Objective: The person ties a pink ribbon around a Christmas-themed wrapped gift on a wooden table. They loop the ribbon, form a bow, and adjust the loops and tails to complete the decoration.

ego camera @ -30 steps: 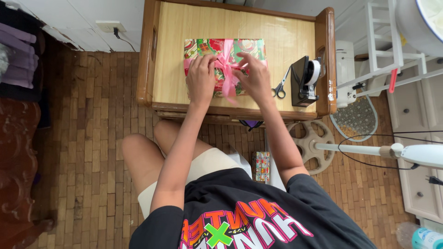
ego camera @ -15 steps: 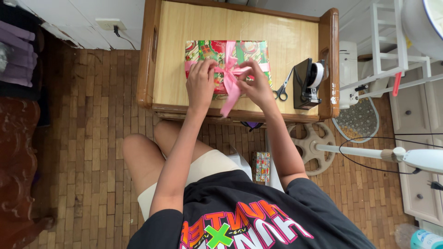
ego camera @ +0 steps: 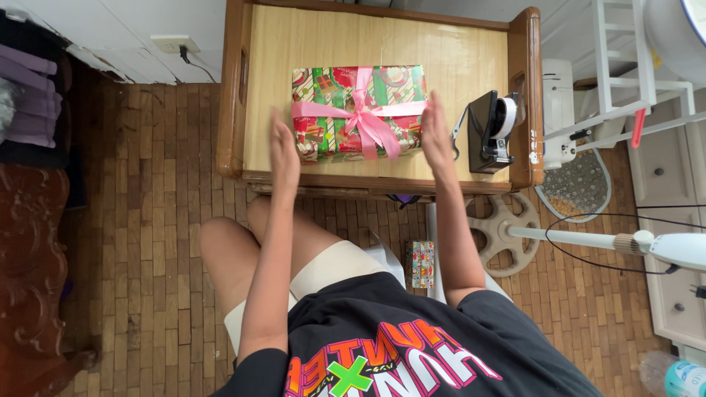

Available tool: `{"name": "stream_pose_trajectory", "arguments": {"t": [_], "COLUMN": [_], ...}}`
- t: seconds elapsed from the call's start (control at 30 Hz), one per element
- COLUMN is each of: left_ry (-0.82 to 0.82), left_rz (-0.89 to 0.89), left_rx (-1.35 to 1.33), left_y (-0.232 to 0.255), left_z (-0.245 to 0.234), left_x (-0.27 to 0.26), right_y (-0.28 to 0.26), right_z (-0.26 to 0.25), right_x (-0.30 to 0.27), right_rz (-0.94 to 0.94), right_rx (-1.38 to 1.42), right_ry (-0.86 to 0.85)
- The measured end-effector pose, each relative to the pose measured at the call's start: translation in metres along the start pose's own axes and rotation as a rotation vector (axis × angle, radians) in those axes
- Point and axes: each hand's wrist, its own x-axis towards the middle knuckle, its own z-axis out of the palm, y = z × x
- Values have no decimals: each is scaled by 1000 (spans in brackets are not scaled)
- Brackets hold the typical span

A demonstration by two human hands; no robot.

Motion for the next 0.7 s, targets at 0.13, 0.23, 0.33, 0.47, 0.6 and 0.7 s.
{"name": "stream_pose_trajectory", "arguments": {"t": [0.13,0.23,0.33,0.47,0.6,0.7], "left_ry": [-146,-150,-115,-137,-60,-39], "left_rz": [-268,-234,-115,116,235,189], "left_rx": [-219,-178,-143,-12,483,310], "left_y": [-32,-35,-23,6,28,30], "left_z": [9,1,-6,3,9,6], "left_x": [-8,-4,-5,-10,-13,-20], "right_y": [23,30,31,28,22,16], "right_z": [6,0,-2,6,9,11], "right_x": [-9,-17,-27,-35,-29,-25], "right_rz": [97,100,74,-82,-145,-147], "right_rx": [350,530,755,376,131,125], "right_ry": [-30,-34,-61,-4,38,62]}}
